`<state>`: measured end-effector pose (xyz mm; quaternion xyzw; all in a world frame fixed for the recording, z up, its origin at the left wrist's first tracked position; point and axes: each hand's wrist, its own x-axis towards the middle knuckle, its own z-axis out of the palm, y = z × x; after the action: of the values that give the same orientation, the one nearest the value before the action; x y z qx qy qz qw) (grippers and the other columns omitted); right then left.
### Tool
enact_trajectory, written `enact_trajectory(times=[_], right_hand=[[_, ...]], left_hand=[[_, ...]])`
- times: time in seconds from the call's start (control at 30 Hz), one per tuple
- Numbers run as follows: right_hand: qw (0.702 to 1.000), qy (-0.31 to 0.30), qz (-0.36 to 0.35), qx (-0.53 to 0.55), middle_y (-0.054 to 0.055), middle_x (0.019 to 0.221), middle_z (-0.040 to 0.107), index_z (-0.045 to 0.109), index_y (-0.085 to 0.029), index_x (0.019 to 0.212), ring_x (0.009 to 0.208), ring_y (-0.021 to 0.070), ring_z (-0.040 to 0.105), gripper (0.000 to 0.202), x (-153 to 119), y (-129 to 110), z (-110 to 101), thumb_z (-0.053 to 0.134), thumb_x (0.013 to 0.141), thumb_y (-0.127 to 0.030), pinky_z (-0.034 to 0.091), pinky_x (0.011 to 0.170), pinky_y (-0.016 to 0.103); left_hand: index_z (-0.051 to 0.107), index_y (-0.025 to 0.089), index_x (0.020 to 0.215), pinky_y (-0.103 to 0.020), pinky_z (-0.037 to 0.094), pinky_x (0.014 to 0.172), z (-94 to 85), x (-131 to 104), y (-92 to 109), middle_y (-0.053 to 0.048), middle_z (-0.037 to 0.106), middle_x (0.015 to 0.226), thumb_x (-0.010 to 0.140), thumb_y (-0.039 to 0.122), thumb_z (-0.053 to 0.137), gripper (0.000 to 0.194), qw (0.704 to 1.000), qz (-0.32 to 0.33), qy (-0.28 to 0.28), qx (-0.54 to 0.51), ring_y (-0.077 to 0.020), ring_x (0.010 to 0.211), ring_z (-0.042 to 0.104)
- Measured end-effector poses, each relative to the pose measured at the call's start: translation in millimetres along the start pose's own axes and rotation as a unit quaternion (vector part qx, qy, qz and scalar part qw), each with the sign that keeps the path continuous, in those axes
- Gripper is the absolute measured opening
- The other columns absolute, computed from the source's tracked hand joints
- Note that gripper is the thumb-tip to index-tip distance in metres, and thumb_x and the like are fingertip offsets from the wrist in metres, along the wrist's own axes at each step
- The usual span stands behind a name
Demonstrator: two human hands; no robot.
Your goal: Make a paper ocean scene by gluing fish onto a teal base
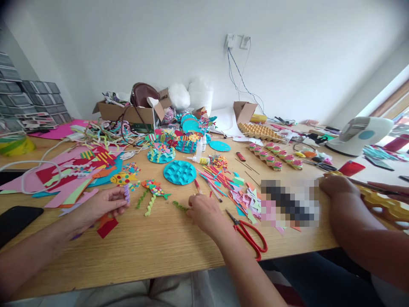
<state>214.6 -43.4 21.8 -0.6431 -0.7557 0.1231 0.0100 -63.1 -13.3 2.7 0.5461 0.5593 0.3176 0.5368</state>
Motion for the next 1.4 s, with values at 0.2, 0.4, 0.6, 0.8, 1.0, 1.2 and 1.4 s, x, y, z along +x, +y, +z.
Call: enact_trajectory(times=[0.2,0.4,0.6,0.8,1.0,1.2,1.4], right_hand=[[1.000,0.001,-0.015,-0.024,0.007,0.085,0.065,0.063,-0.017,0.074,0.075,0.0181,0.058,0.019,0,-1,9,0.049,0.074,-0.005,0.029,0.058,0.027],[0.993,0.083,-0.026,0.085,0.004,0.080,0.063,0.060,-0.018,0.069,0.071,0.0144,0.055,0.014,-4,1,-4,0.050,0.073,-0.009,0.033,0.060,0.024],[0.894,0.060,-0.025,0.442,-0.005,0.050,0.053,0.049,-0.020,0.064,0.047,0.0103,0.049,0.010,-3,-2,-9,0.054,0.072,-0.023,0.035,0.050,0.023],[0.754,0.056,-0.013,0.654,-0.005,0.054,0.051,0.053,-0.018,0.065,0.047,0.0069,0.043,0.027,3,-6,-3,0.072,0.060,-0.035,0.033,0.047,0.021],[0.697,0.039,-0.026,0.716,-0.004,0.052,0.056,0.053,-0.017,0.066,0.046,0.0065,0.046,0.030,7,-22,-3,0.075,0.059,-0.037,0.033,0.046,0.019],[0.732,0.095,-0.044,0.673,-0.005,0.055,0.052,0.050,-0.019,0.064,0.049,0.0081,0.046,0.024,14,-43,-6,0.069,0.062,-0.034,0.034,0.046,0.020],[0.819,0.179,-0.087,0.538,-0.004,0.056,0.049,0.051,-0.019,0.063,0.053,0.0100,0.044,0.010,23,-56,-3,0.060,0.066,-0.024,0.034,0.050,0.023]], left_hand=[[0.056,0.019,0.064,-0.021,0.031,0.040,-2.7,7,-6,0.002,0.060,0.052,0.051,0.031,0.064,0.019,0.995,0.011,0.005,0.098,-0.0121,0.039,0.048],[0.062,0.021,0.059,-0.023,0.031,0.051,-5.1,9,-11,0.002,0.059,0.051,0.059,0.026,0.059,0.006,0.966,0.094,0.027,0.240,-0.0159,0.053,0.052],[0.062,0.021,0.055,-0.024,0.028,0.055,-8.5,17,-19,0.000,0.061,0.058,0.065,0.026,0.055,0.013,0.934,0.142,0.008,0.329,-0.0173,0.059,0.052],[0.060,0.023,0.061,-0.023,0.029,0.055,-8.2,13,-15,0.003,0.062,0.057,0.064,0.027,0.056,0.007,0.946,0.120,0.022,0.299,-0.0163,0.057,0.051],[0.062,0.022,0.062,-0.024,0.031,0.054,3.1,-7,10,0.002,0.060,0.058,0.068,0.033,0.057,0.013,0.950,0.180,0.075,0.245,-0.0168,0.058,0.051],[0.065,0.022,0.076,-0.024,0.040,0.061,36.1,-18,25,-0.002,0.066,0.071,0.068,0.022,0.053,0.014,0.970,0.216,-0.012,0.114,-0.0180,0.067,0.058],[0.060,0.020,0.068,-0.022,0.034,0.051,42.1,-15,29,0.002,0.055,0.058,0.068,0.021,0.048,0.012,0.975,0.209,0.002,0.068,-0.0129,0.053,0.047]])
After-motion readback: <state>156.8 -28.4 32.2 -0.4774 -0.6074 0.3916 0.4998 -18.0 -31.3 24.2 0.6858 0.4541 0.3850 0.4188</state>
